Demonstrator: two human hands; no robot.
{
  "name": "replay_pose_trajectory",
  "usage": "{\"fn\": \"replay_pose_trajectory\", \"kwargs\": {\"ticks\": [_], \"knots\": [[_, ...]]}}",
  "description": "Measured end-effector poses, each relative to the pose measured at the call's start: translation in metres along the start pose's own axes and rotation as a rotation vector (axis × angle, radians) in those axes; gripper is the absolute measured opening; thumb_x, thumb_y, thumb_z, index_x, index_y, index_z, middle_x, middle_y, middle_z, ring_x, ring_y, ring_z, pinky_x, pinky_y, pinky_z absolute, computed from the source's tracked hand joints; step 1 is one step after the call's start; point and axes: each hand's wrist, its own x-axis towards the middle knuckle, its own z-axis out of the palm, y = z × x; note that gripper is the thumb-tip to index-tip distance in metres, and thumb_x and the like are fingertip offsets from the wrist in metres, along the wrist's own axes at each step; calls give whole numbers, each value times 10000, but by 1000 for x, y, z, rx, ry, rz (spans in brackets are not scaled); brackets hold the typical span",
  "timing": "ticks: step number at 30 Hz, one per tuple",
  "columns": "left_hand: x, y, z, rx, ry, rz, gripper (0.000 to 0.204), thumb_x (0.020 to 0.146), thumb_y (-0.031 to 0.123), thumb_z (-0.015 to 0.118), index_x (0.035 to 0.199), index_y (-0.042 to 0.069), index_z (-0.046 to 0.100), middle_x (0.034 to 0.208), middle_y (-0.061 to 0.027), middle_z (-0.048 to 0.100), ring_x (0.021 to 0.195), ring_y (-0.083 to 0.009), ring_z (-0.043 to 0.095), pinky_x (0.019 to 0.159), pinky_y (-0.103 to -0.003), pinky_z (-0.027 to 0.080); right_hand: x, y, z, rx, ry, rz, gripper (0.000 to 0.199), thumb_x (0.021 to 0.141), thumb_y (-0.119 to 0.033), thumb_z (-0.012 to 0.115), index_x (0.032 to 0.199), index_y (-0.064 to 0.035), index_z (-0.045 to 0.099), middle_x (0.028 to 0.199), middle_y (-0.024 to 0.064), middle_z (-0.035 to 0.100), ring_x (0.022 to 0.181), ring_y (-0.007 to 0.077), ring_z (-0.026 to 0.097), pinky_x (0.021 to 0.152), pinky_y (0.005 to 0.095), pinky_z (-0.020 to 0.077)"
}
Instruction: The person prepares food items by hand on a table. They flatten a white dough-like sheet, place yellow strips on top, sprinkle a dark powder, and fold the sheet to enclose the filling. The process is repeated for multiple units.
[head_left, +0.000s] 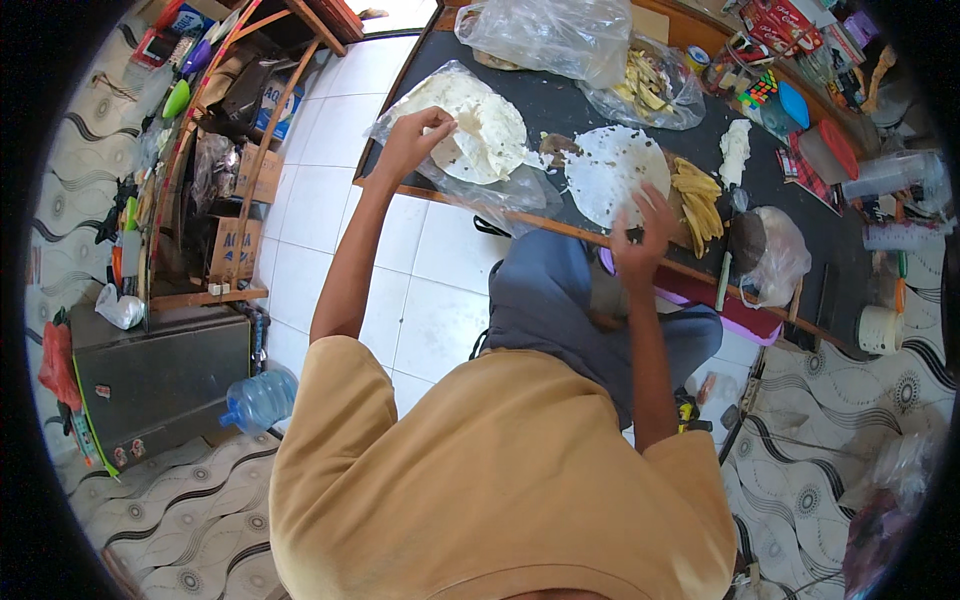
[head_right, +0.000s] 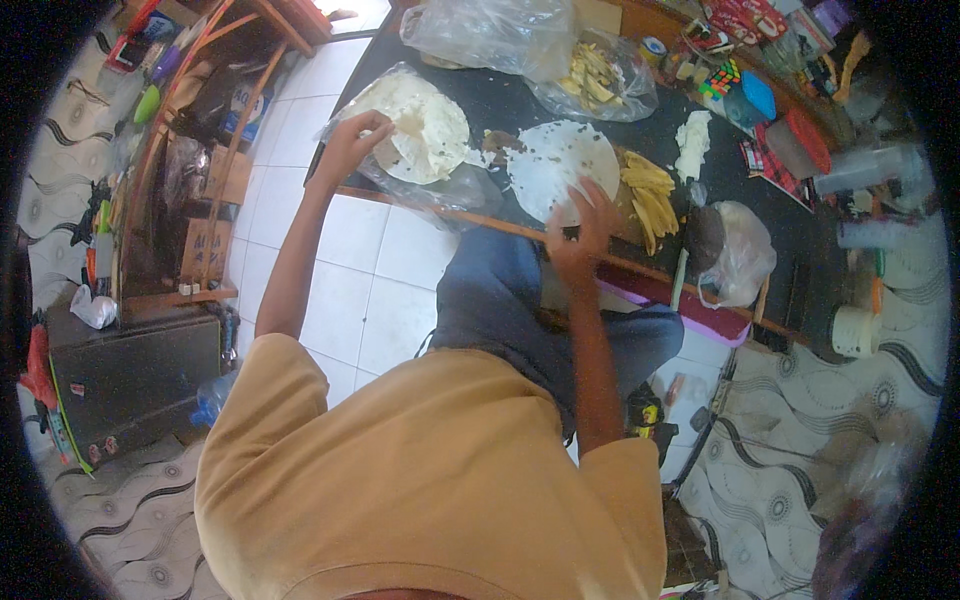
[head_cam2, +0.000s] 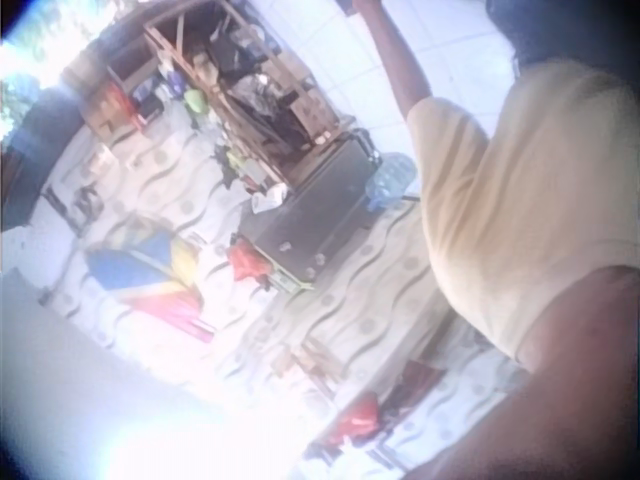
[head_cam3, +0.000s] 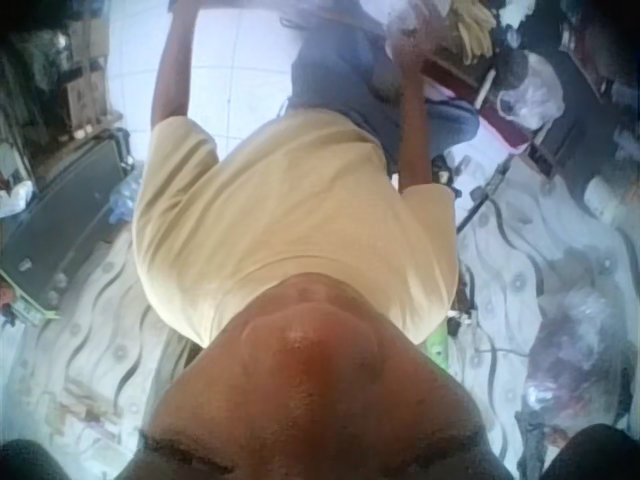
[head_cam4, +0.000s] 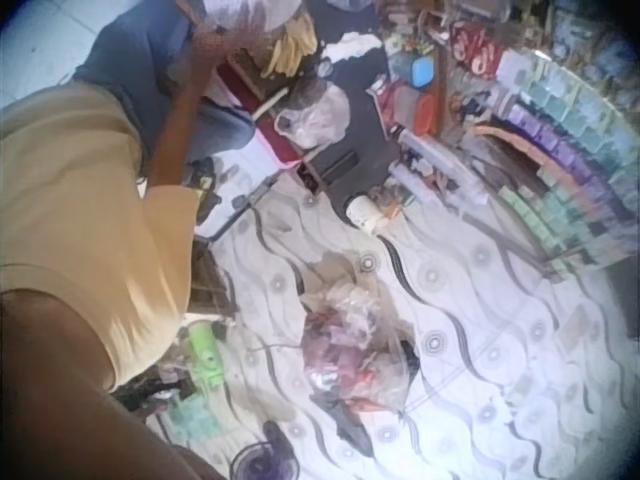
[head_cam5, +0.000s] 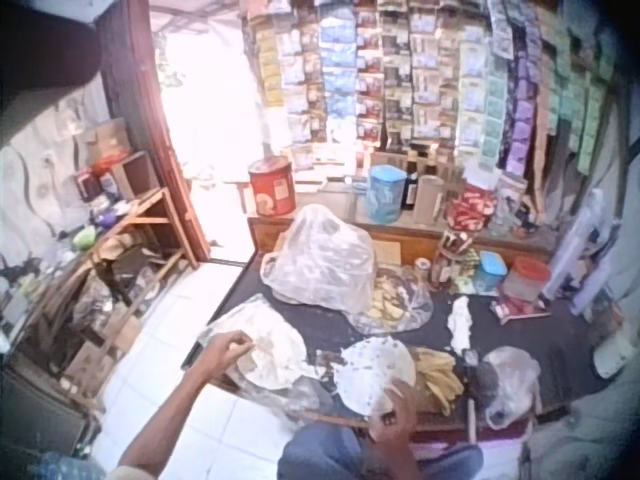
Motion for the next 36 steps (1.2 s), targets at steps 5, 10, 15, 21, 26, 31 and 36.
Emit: {"fn": "replay_pose_trajectory", "kwargs": {"ticks": [5, 10, 15, 21, 26, 31, 36], "knots": [[14, 19, 1, -56, 52, 42, 281, 924, 258, 670, 993, -13, 692, 876, -105, 729, 825, -157, 679, 766, -291, 505, 75, -76, 81, 225, -210, 81, 575, 766, -187, 801, 1256, -4, 563, 1224, 179, 612, 1175, 355, 555, 1009, 425, 445], [24, 35, -5, -115, 162, 104, 245, 916, 233, 692, 965, -7, 689, 824, -85, 717, 769, -125, 670, 721, -277, 511, 114, -90, 135, 38, -513, 91, 672, 755, -298, 814, 1294, -10, 534, 1251, 196, 583, 1181, 385, 552, 998, 445, 453], [26, 47, -13, -210, 236, 43, 273, 914, 235, 692, 1009, -21, 695, 887, -89, 734, 835, -129, 677, 751, -274, 522, 141, -101, 141, 54, -440, -36, 674, 728, -306, 809, 1252, 7, 523, 1181, 217, 591, 1126, 393, 569, 959, 468, 465], [26, 81, -20, -98, 327, 159, 231, 914, 224, 697, 979, 2, 704, 764, -104, 710, 698, -117, 655, 656, -258, 504, 155, -111, 142, 111, -398, -31, 540, 775, -262, 757, 1216, -1, 588, 1168, 202, 639, 1091, 380, 607, 959, 449, 472], [30, 79, -30, -241, 281, 139, 213, 928, 196, 677, 1006, 0, 705, 862, -50, 717, 792, -92, 637, 729, -253, 507, 181, -106, 119, 255, -448, 68, 253, 846, -180, 679, 1042, -23, 711, 987, 187, 712, 932, 366, 680, 841, 416, 527], [35, 86, -35, -360, 279, 174, 196, 932, 179, 677, 1003, -1, 708, 866, -23, 706, 800, -70, 617, 742, -231, 494, 215, -104, 94, 355, -564, 52, 243, 870, -198, 677, 1012, -6, 722, 891, 172, 727, 804, 261, 705, 773, 350, 536], [41, 96, -28, -514, 288, 179, 218, 908, 162, 715, 1053, -1, 709, 898, -33, 720, 818, -59, 624, 762, -209, 494, 240, -99, 76, 388, -602, 4, 247, 873, -182, 679, 1000, 27, 717, 829, 127, 727, 794, 165, 683, 737, 313, 527]]}}
